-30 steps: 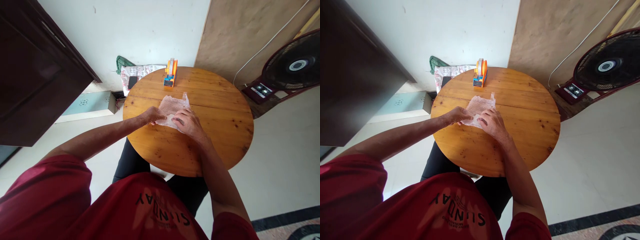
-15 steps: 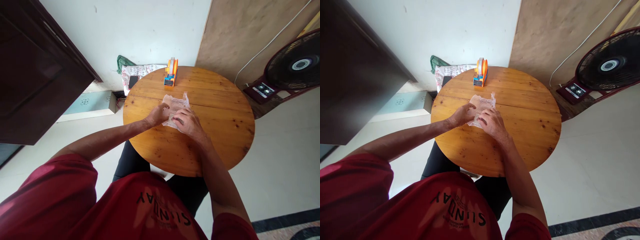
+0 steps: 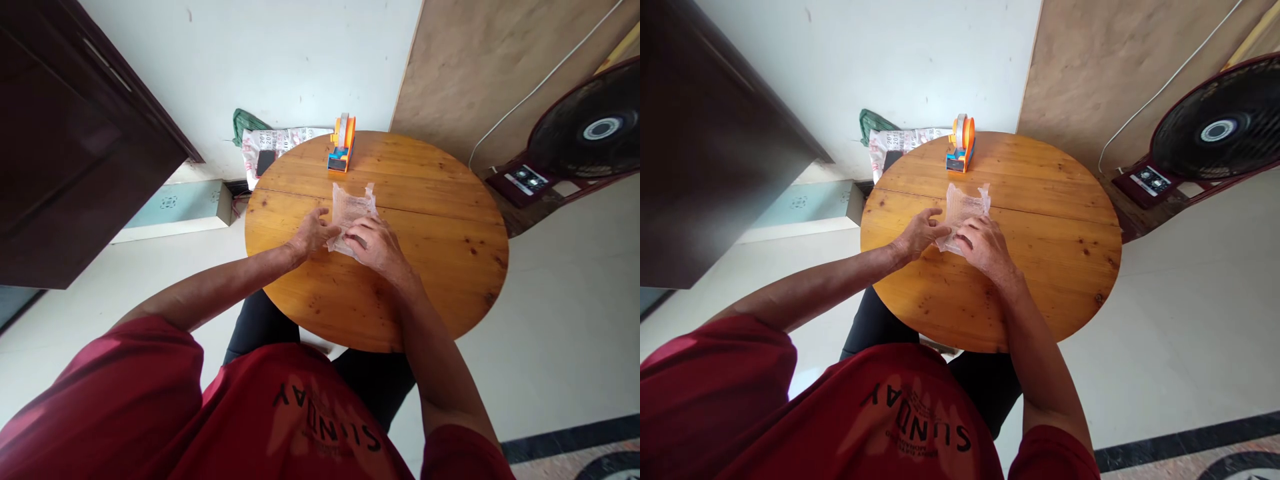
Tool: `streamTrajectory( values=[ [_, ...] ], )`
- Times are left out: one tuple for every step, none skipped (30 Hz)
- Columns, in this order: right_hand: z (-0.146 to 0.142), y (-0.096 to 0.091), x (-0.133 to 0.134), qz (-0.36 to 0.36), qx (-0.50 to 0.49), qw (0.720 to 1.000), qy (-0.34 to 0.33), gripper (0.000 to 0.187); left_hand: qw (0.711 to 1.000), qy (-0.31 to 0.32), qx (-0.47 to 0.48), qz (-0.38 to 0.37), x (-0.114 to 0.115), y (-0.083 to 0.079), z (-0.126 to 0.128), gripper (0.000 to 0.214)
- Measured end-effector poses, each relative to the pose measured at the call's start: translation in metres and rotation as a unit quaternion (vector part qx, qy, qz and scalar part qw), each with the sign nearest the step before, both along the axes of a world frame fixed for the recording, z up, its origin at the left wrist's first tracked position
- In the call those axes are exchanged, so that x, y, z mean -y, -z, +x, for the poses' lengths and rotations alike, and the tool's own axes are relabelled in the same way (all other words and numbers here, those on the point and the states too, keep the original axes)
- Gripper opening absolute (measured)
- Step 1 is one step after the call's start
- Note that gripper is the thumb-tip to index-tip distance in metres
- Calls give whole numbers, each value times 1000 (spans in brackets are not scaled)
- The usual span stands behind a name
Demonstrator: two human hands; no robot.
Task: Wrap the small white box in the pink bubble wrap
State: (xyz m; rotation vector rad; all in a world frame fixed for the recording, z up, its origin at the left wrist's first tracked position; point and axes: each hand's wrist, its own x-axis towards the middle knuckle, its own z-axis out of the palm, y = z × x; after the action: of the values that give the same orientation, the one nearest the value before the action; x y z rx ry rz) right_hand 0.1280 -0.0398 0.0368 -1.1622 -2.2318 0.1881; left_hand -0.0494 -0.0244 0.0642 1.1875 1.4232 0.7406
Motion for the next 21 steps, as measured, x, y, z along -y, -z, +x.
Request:
streamTrajectory(
  values=[
    [0, 0, 0, 2, 0, 1000, 1, 18, 1000, -11, 9, -19, -1, 0, 1, 53],
    [0, 0, 0, 2, 0, 1000, 1, 18, 999, -23, 18, -27, -2, 1, 2, 42],
    [0, 1, 0, 0, -1, 1000, 2, 18, 999, -31, 24, -26, -2, 1, 3, 31],
    [0, 0, 0, -3, -3, 1000, 2, 18, 999, -28, 26, -17, -3, 2, 3, 21],
    [0, 0, 0, -6, -5, 1000, 0, 18, 999, -25, 27, -5, -3, 3, 3, 13],
    [0, 0, 0, -9, -7, 1000, 0, 18, 999, -22, 27, 8, -4, 3, 3, 8],
    [0, 0, 0, -11, -10, 1000, 0, 18, 999, -19, 26, 20, -4, 3, 3, 7],
    [0, 0, 0, -13, -11, 1000, 0, 19, 999, -16, 25, 30, -4, 2, 3, 9],
    [0, 0, 0, -13, -11, 1000, 0, 19, 999, -11, 24, 39, -3, 1, 2, 10],
    [1, 0, 0, -13, -10, 1000, -1, 19, 999, -6, 22, 49, -3, 0, 2, 10],
    [1, 0, 0, -14, -9, 1000, -3, 19, 998, 3, 19, 57, -3, -2, 2, 11],
    [1, 1, 0, -15, -9, 1000, -4, 19, 998, 14, 14, 63, -3, -4, 3, 12],
    [1, 1, 0, -17, -10, 1000, -7, 19, 998, 27, 6, 65, -2, -7, 3, 12],
    [1, 0, -1, -19, -11, 1000, -9, 19, 997, 40, -3, 63, -3, -9, 4, 12],
    [1, 0, -1, -21, -12, 1000, -10, 19, 997, 52, -12, 58, -3, -11, 4, 13],
    [1, 0, -1, -22, -12, 1000, -11, 19, 996, 63, -20, 53, -4, -12, 5, 14],
    [1, 0, -1, -22, -10, 1000, -10, 19, 996, 73, -27, 48, -5, -14, 5, 14],
    [0, -1, -1, -22, -7, 1000, -8, 19, 995, 81, -33, 46, -6, -15, 6, 15],
    [0, -1, -1, -22, -4, 1000, -7, 19, 994, 89, -37, 44, -8, -15, 5, 16],
    [0, -2, -1, -21, -1, 1000, -5, 19, 993, 99, -39, 42, -9, -16, 5, 16],
    [0, -2, -1, -21, 1, 1000, -4, 19, 992, 109, -40, 39, -11, -17, 4, 17]
  ],
)
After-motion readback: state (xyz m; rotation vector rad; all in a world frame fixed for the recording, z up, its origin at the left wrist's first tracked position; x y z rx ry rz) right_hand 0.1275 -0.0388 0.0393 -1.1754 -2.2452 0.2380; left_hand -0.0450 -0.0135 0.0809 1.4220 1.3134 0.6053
